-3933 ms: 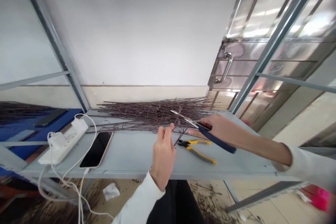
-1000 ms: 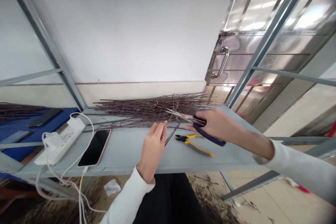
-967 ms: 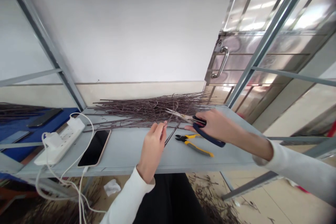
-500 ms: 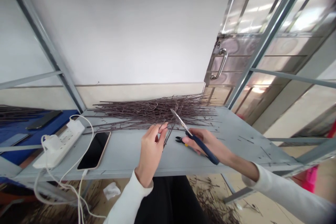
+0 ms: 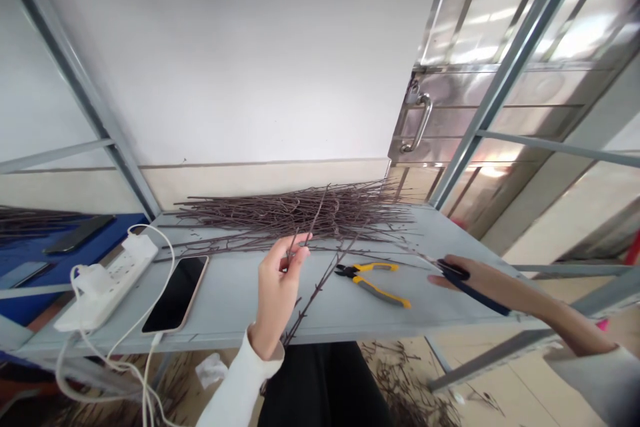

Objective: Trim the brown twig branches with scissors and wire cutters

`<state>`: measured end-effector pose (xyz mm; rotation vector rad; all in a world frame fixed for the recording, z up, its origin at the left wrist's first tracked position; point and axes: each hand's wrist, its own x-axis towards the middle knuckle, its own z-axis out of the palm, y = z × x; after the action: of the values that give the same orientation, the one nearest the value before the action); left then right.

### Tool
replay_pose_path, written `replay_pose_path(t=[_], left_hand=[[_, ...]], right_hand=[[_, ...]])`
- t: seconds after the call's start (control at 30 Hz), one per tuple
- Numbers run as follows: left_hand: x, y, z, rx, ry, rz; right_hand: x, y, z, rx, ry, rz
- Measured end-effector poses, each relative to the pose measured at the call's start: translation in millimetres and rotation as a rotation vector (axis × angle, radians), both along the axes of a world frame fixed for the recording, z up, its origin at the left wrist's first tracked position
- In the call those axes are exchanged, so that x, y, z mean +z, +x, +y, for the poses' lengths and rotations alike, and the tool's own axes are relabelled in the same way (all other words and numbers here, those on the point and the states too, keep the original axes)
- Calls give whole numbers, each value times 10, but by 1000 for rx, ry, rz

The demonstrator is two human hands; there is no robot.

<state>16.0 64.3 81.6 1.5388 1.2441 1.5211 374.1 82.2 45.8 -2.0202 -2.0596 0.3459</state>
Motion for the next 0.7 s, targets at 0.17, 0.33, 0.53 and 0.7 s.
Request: replay_pose_path(t=[0.17,0.33,0.53,0.7], left_hand=[[3,-15,30,-113,-61,-105],[6,-46,36,-128,-108,-139],[-16,-43,54,-59,-99,-171],[-30,-29,49,-117,-86,-143]], right_hand=[[-320,267,185,-169,-38,-24],[-450,217,316,-134,-18,-62],[-462,-79,410,-66,67,-105],[-431,-615,301,325,-25,-55]])
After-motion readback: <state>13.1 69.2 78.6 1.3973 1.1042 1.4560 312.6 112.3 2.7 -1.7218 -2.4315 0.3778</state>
